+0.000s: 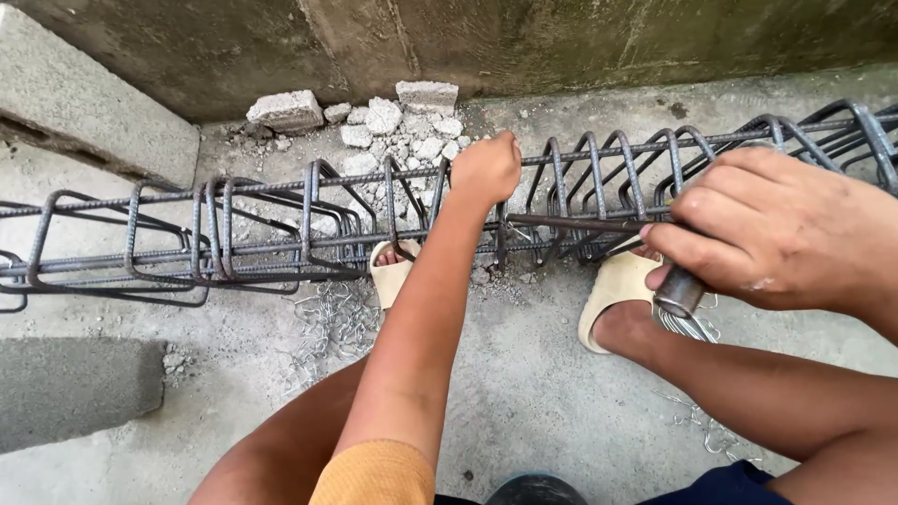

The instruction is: Tying steel rebar joints together using wire and a manual twisting tool

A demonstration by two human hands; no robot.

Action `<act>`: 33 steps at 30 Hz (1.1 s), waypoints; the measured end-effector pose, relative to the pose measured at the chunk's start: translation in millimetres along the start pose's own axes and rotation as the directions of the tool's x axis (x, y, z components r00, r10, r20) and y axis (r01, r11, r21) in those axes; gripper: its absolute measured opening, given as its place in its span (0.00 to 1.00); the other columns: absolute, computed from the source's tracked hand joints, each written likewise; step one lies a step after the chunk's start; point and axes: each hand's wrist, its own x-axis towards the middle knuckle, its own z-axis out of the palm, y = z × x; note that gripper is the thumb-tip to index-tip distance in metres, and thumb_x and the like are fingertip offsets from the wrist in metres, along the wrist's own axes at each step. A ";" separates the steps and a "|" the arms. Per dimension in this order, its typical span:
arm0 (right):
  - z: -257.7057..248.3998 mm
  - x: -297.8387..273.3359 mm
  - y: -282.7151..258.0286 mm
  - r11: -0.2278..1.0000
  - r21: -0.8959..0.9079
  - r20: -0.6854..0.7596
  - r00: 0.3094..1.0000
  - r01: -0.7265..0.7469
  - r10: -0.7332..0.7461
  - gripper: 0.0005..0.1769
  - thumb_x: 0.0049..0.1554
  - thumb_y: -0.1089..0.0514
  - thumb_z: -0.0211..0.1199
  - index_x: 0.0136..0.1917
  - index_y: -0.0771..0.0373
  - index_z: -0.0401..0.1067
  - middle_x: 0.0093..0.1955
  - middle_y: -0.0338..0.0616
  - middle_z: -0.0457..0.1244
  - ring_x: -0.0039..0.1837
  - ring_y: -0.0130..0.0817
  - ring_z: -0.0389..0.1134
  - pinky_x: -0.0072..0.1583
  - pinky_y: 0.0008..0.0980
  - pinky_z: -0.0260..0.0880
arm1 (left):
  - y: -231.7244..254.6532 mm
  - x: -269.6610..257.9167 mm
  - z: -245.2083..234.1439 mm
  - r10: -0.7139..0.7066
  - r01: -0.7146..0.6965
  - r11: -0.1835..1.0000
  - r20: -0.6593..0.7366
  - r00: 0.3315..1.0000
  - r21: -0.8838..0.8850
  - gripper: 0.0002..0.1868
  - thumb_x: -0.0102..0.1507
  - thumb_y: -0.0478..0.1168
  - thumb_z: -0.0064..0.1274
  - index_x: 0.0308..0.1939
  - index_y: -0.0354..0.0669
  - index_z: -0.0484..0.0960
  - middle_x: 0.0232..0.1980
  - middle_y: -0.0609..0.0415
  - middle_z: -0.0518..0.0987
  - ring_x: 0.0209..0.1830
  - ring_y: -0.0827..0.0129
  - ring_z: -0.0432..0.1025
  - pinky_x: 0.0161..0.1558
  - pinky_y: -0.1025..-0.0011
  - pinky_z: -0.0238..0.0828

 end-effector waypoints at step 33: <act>23.2 -11.1 29.7 0.932 0.117 0.105 0.938 -0.342 0.331 0.21 0.53 0.50 0.70 0.56 0.58 0.68 0.46 0.36 0.68 0.48 0.37 0.71 0.53 0.37 0.72 | -4.1 4.6 0.9 -0.080 0.079 0.996 0.006 0.997 0.032 0.16 0.72 0.48 0.30 0.53 0.40 0.64 0.34 0.44 0.83 0.31 0.45 0.78 0.37 0.47 0.75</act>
